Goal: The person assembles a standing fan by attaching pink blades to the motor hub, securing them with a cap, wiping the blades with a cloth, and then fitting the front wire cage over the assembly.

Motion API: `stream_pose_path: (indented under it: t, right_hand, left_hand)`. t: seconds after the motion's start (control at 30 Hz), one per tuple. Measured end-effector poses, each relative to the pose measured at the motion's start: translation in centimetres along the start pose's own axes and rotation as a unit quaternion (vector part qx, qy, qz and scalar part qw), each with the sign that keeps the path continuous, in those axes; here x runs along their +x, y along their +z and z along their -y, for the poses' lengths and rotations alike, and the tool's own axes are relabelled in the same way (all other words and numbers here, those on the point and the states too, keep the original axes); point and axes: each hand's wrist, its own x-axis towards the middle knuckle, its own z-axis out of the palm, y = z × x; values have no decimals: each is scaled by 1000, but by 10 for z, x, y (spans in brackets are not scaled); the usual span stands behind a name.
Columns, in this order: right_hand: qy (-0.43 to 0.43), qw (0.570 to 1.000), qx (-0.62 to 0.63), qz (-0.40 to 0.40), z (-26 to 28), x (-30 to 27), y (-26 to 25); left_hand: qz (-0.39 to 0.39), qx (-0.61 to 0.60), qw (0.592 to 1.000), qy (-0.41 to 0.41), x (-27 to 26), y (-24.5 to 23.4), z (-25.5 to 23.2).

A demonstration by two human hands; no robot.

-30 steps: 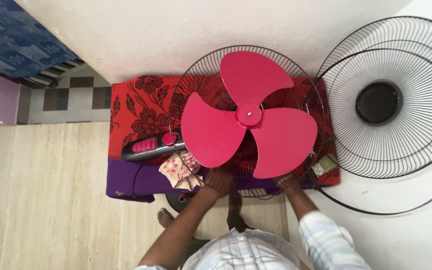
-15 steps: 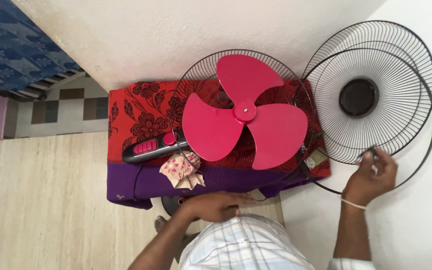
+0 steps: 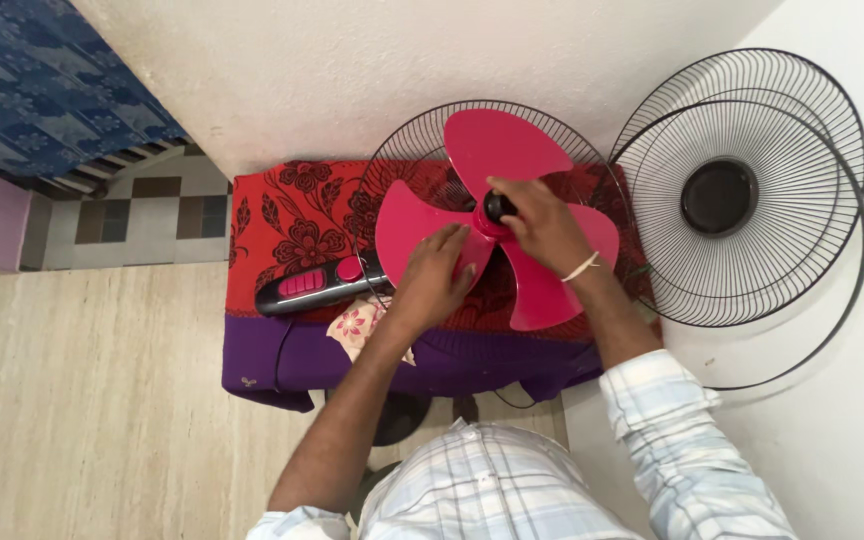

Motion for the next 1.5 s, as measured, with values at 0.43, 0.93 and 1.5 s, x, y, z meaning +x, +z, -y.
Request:
stream_pose_path:
  t: [0.43,0.93,1.5]
  right_hand:
    - [11,996,8,85,-41,8,18]
    - [57,991,-118,41,-27,8,10]
    - [250,951,149,-105,-42,-5,-16]
  left_hand:
    - [8,105,994,-37,52,65,36]
    - [66,98,987,-106,68,66,40]
    - [133,153,975,-94,84,60,35]
